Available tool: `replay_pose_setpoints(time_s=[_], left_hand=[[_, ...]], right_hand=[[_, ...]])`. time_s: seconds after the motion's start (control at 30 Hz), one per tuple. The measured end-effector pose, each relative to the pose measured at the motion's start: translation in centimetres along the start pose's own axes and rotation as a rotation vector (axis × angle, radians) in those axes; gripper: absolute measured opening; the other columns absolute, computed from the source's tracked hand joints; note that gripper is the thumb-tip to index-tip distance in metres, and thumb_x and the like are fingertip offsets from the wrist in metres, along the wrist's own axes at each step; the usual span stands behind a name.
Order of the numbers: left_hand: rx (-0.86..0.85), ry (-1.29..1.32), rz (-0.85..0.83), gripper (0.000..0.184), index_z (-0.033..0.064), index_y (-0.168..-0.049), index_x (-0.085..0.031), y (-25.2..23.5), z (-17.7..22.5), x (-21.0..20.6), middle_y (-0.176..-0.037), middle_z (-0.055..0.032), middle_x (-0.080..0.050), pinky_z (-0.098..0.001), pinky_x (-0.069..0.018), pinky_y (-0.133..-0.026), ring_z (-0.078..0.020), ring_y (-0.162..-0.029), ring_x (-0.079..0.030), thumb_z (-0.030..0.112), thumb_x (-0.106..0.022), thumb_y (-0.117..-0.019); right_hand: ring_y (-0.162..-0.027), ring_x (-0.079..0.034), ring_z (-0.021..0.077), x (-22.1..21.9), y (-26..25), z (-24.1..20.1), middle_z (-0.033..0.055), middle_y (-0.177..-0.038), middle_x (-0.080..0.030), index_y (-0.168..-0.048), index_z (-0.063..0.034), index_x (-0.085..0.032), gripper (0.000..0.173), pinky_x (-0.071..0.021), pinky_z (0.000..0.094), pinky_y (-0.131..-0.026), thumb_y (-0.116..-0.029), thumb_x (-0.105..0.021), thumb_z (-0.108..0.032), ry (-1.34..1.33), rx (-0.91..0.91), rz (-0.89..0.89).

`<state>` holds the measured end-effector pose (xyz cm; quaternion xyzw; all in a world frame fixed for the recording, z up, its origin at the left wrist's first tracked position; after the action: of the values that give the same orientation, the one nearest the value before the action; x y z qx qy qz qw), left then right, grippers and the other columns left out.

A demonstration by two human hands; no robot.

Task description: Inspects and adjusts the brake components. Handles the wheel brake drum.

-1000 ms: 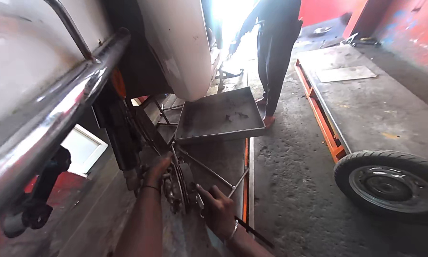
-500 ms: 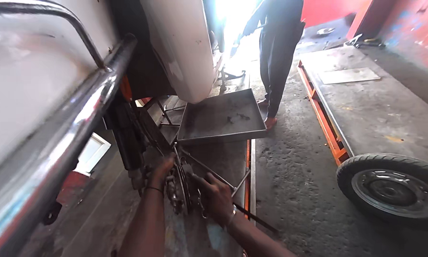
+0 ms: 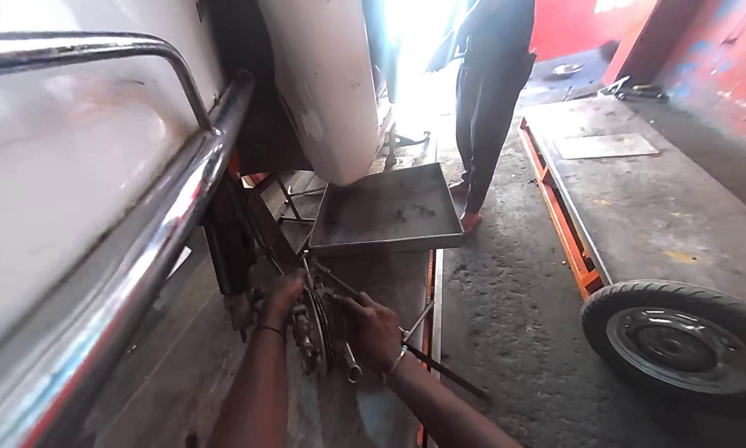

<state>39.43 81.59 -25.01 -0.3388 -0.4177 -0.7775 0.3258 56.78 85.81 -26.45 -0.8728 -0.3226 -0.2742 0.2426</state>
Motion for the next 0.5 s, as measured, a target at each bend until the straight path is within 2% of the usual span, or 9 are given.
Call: replay_pose_setpoints(time_s=[0.03, 0.13, 0.17, 0.2, 0.27, 0.33, 0.43, 0.5], left_hand=[[0.001, 0.008, -0.004, 0.056, -0.0121, -0.13, -0.057, -0.1, -0.2, -0.1, -0.134, -0.0325, -0.055, -0.0528, -0.0393, -0.107, -0.0404, -0.126, -0.053, 0.038, -0.037, -0.1124], [-0.018, 0.035, 0.006, 0.055, -0.0122, -0.131, -0.057, -0.2, -0.3, 0.4, -0.135, -0.0331, -0.055, -0.0528, -0.0388, -0.108, -0.041, -0.128, -0.053, 0.036, -0.038, -0.1123], [-0.006, 0.031, 0.01, 0.055, -0.0118, -0.13, -0.057, -0.1, -0.4, 0.3, -0.134, -0.0325, -0.056, -0.0521, -0.04, -0.107, -0.04, -0.126, -0.054, 0.036, -0.039, -0.1123], [0.005, 0.021, 0.013, 0.055, -0.0114, -0.129, -0.058, 0.0, -0.4, 0.2, -0.131, -0.0316, -0.057, -0.0511, -0.0411, -0.105, -0.0387, -0.122, -0.055, 0.037, -0.038, -0.1123], [-0.001, -0.005, -0.006, 0.056, -0.0122, -0.131, -0.057, 0.0, -0.1, 0.1, -0.136, -0.0326, -0.055, -0.0521, -0.0389, -0.109, -0.0403, -0.128, -0.053, 0.037, -0.037, -0.1127], [-0.012, -0.016, -0.005, 0.056, -0.0123, -0.13, -0.057, -0.1, -0.4, 0.0, -0.135, -0.0327, -0.056, -0.0523, -0.0394, -0.108, -0.0406, -0.127, -0.054, 0.036, -0.036, -0.1128], [-0.041, -0.032, 0.002, 0.054, -0.0119, -0.13, -0.058, 0.6, 0.3, 0.4, -0.135, -0.0322, -0.056, -0.0515, -0.0385, -0.108, -0.0401, -0.127, -0.053, 0.035, -0.036, -0.113], [-0.041, -0.048, 0.002, 0.053, -0.012, -0.132, -0.057, 0.6, 0.2, 0.5, -0.137, -0.0327, -0.055, -0.0513, -0.0375, -0.11, -0.0398, -0.13, -0.052, 0.033, -0.035, -0.1133]], right_hand=[[-0.091, -0.073, 0.0348, 0.0, 0.3, -0.1, 0.017, -0.109, -0.073, -0.127, -0.017, -0.074, 0.034, -0.0578, 0.0513, -0.078, -0.1007, -0.053, -0.011, 0.008, 0.003, -0.013], [-0.068, -0.071, 0.0311, 0.6, 3.1, -0.7, 0.0161, -0.086, -0.071, -0.115, -0.0136, -0.079, 0.03, -0.0588, 0.0452, -0.058, -0.0945, -0.059, -0.008, 0.011, 0.12, 0.214], [-0.066, -0.071, 0.0306, 0.7, 3.3, -0.8, 0.016, -0.084, -0.071, -0.114, -0.0134, -0.08, 0.03, -0.0583, 0.0442, -0.057, -0.0921, -0.06, -0.006, 0.019, 0.134, 0.245], [-0.068, -0.071, 0.0315, 0.6, 2.9, -1.0, 0.0168, -0.086, -0.071, -0.115, -0.0137, -0.08, 0.032, -0.0583, 0.0448, -0.058, -0.0905, -0.061, -0.004, 0.028, 0.131, 0.242], [-0.077, -0.072, 0.0346, 0.5, 1.1, -1.5, 0.019, -0.094, -0.073, -0.12, -0.0134, -0.077, 0.032, -0.0589, 0.0476, -0.064, -0.0919, -0.063, -0.007, 0.021, 0.107, 0.19], [-0.074, -0.072, 0.0336, 0.3, 1.6, -1.7, 0.0183, -0.093, -0.072, -0.119, -0.0122, -0.078, 0.031, -0.0591, 0.0465, -0.062, -0.0911, -0.064, -0.008, 0.01, 0.129, 0.215], [-0.063, -0.069, 0.029, 0.5, 3.6, -1.6, 0.0151, -0.082, -0.069, -0.114, -0.0123, -0.08, 0.034, -0.057, 0.0414, -0.052, -0.0853, -0.063, -0.003, 0.035, 0.167, 0.315], [-0.07, -0.072, 0.032, 0.3, 2.6, -2.1, 0.0168, -0.087, -0.071, -0.116, -0.0129, -0.079, 0.032, -0.0582, 0.0443, -0.057, -0.0877, -0.064, -0.006, 0.05, 0.139, 0.231]])
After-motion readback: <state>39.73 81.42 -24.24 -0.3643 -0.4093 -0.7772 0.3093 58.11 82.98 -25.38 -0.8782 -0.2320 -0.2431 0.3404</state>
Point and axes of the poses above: each hand's wrist, its own y-axis away from the middle knuckle, its own x-axis out of the back of the hand, z = x × y, the point moved 10 cm from there along -y, towards the middle knuckle
